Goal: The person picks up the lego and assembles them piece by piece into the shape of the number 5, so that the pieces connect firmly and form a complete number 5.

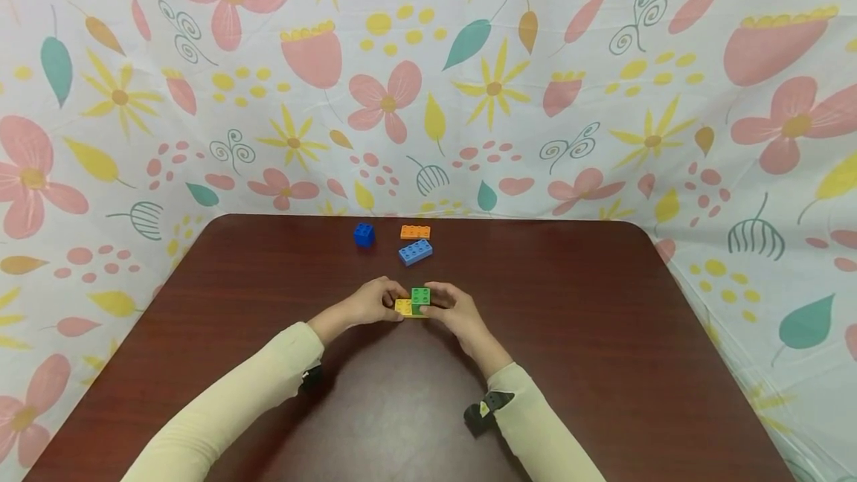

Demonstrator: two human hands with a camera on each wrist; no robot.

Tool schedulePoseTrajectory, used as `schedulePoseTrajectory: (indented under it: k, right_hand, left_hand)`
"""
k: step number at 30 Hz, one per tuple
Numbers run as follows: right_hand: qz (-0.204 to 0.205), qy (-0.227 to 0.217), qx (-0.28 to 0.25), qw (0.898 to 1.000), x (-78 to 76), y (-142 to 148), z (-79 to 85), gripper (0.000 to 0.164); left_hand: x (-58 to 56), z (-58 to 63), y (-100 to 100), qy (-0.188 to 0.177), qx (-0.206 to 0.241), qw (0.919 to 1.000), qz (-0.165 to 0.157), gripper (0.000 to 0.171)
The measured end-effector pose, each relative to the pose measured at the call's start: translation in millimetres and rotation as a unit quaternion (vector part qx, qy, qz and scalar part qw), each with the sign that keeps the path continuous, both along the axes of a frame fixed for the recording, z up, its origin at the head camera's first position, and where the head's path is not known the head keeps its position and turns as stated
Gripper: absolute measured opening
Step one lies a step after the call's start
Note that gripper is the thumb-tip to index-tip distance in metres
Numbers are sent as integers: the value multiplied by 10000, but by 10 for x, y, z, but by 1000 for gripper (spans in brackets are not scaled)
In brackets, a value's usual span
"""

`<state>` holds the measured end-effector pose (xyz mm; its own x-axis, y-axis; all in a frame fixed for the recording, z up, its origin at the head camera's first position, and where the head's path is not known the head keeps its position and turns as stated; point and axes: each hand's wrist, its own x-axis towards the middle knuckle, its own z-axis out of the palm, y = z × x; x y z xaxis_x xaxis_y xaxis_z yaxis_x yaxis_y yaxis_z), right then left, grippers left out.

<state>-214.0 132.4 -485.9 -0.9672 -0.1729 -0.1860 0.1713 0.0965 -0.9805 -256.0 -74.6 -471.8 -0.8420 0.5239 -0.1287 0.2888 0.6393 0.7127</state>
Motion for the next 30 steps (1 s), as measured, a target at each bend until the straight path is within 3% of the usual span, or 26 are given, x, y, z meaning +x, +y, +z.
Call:
schedulePoseTrajectory:
  k: [6, 12, 17, 25, 30]
  right_hand:
    - [-44, 103, 138, 9998, 10, -3, -17, 51]
    - [-80, 24, 166, 9998, 25, -9, 14, 50]
    - [-128, 3, 161, 9998, 47, -6, 28, 50]
    - [-173, -23, 172, 9997, 35, -8, 7, 48]
    - [-131, -65, 171, 9997, 20, -7, 24, 48]
  left_hand:
    - [-69, 74, -30, -310, -103, 9993, -182, 44]
    - [-150, 143, -74, -759, 215, 9969, 59, 44]
    - [-234, 136, -120, -911, 526, 9938, 347, 41]
    - [-347, 55, -178, -677, 1022, 9885, 889, 34]
    - [-433, 33, -154, -255, 1117, 9867, 1156, 34]
